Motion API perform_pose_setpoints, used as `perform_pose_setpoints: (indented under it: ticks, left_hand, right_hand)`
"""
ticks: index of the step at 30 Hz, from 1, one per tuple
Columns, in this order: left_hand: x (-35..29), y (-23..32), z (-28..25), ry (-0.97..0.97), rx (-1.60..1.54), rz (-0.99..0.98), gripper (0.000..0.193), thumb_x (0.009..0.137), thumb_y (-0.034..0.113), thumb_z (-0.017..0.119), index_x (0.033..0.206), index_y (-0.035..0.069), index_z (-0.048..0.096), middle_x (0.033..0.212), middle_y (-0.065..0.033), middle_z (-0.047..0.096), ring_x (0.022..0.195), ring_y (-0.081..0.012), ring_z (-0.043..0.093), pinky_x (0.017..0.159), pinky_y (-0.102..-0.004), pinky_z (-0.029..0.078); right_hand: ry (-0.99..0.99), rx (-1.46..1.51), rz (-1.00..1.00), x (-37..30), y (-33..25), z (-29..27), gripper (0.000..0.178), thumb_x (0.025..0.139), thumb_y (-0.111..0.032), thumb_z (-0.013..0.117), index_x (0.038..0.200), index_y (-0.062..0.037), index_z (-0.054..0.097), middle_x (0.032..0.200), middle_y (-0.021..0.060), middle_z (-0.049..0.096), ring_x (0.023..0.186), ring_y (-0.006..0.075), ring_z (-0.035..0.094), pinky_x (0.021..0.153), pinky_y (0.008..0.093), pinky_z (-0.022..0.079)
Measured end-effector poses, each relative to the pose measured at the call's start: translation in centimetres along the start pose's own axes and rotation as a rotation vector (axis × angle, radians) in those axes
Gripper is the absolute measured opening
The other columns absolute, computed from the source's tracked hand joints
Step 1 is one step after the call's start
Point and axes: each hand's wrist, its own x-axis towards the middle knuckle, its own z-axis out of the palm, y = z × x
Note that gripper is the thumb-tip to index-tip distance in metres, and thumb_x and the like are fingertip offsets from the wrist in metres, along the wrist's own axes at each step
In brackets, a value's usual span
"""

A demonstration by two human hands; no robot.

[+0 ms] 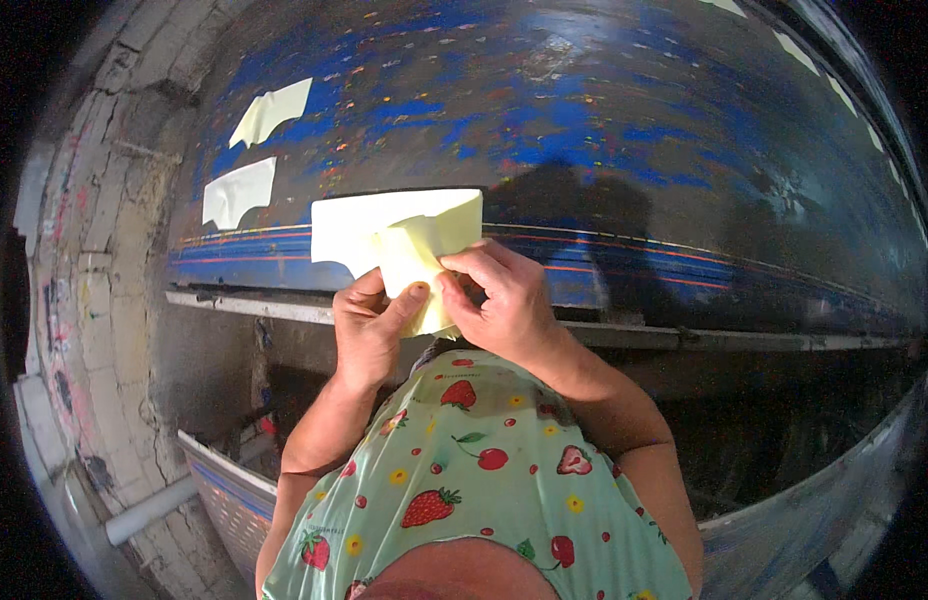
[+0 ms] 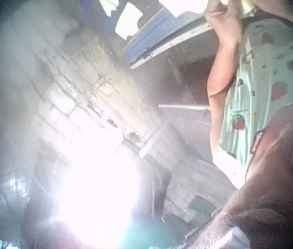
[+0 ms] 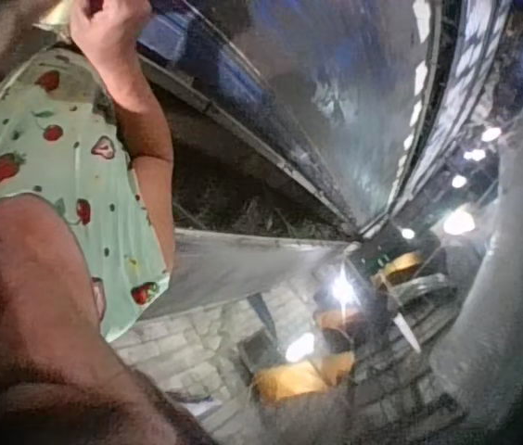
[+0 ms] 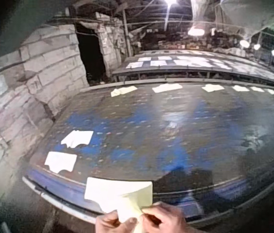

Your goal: The person repeatedly folds thin, pale yellow dough sheets by hand on a long blue work surface. They fold each sheet in half, then fold again into smaller rectangles, and place the folded pieces on the table. The process continues with multiple sheets throughout the clip.

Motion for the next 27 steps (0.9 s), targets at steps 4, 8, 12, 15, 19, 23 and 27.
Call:
perform_pose_setpoints:
  ticks: [4, 8, 12, 15, 19, 23, 27]
  left_hand:
    - [0.4, -0.5, 0.2, 0.043, 0.077, 0.009, 0.022, 0.097, -0.002, 0.068, 0.119, -0.006, 0.071, 0.107, -0.0068, 0.076, 0.09, -0.0087, 0.068, 0.08, -0.0259, 0.057]
    - [1.0, -1.0, -0.7, 0.066, 0.022, -0.032, 0.019, 0.098, -0.001, 0.067, 0.116, -0.004, 0.072, 0.104, -0.0053, 0.076, 0.086, -0.008, 0.068, 0.076, -0.0246, 0.056]
    - [2.3, -2.1, -1.0, 0.071, -0.05, -0.077, 0.022, 0.098, 0.0, 0.067, 0.12, -0.005, 0.072, 0.109, -0.0117, 0.077, 0.092, -0.0125, 0.071, 0.085, -0.0301, 0.058]
    - [3.2, -2.7, -1.2, 0.043, -0.085, -0.064, 0.022, 0.101, 0.004, 0.066, 0.12, -0.005, 0.071, 0.106, -0.0091, 0.077, 0.089, -0.0109, 0.07, 0.079, -0.0275, 0.057]
    - [4.2, -2.6, -1.8, -0.013, -0.099, -0.07, 0.021, 0.1, 0.003, 0.068, 0.118, -0.005, 0.072, 0.105, -0.0098, 0.077, 0.088, -0.0107, 0.071, 0.08, -0.0266, 0.058]
    - [5.2, -2.9, -1.9, -0.064, -0.05, -0.071, 0.018, 0.098, 0.002, 0.07, 0.114, -0.005, 0.074, 0.101, -0.0077, 0.077, 0.085, -0.0092, 0.07, 0.076, -0.0257, 0.057]
    - [6.0, -3.7, -1.9, -0.096, -0.022, -0.014, 0.017, 0.097, 0.001, 0.069, 0.113, -0.005, 0.074, 0.098, -0.006, 0.076, 0.082, -0.0084, 0.068, 0.071, -0.0258, 0.056]
  right_hand:
    - [-0.065, -0.082, -0.012, 0.3, 1.6, -0.3, 0.015, 0.082, 0.004, 0.072, 0.095, -0.0017, 0.065, 0.08, 0.0154, 0.07, 0.069, 0.0273, 0.072, 0.06, 0.0358, 0.056]
    - [-0.091, 0.156, 0.272, -0.3, 3.6, 0.0, 0.004, 0.092, 0.002, 0.066, 0.091, 0.0016, 0.062, 0.081, 0.0061, 0.071, 0.067, 0.015, 0.068, 0.06, 0.0299, 0.054]
    - [0.078, 0.47, 0.481, -0.5, 6.1, 1.3, 0.028, 0.108, -0.014, 0.054, 0.13, 0.0019, 0.061, 0.107, 0.0022, 0.068, 0.098, 0.0056, 0.062, 0.082, 0.0256, 0.05]
    - [0.087, 0.49, 0.384, -0.7, 6.5, 1.0, 0.047, 0.111, -0.025, 0.052, 0.151, -0.0002, 0.048, 0.12, 0.0034, 0.065, 0.113, 0.0073, 0.057, 0.091, 0.0259, 0.048]
    - [0.021, 0.247, 0.193, 0.0, 5.2, 1.0, 0.038, 0.101, -0.01, 0.066, 0.138, -0.0004, 0.061, 0.109, 0.0077, 0.07, 0.101, 0.0118, 0.065, 0.081, 0.0298, 0.052]
    - [-0.076, -0.087, 0.054, 1.6, 3.6, 0.5, 0.013, 0.088, -0.001, 0.079, 0.098, 0.0007, 0.071, 0.087, 0.0105, 0.07, 0.078, 0.0208, 0.07, 0.066, 0.0332, 0.053]
    - [-0.197, -0.157, 0.32, 2.3, 2.7, 0.0, 0.016, 0.086, -0.004, 0.081, 0.087, 0.0011, 0.065, 0.081, 0.0084, 0.068, 0.072, 0.0171, 0.067, 0.064, 0.0327, 0.052]
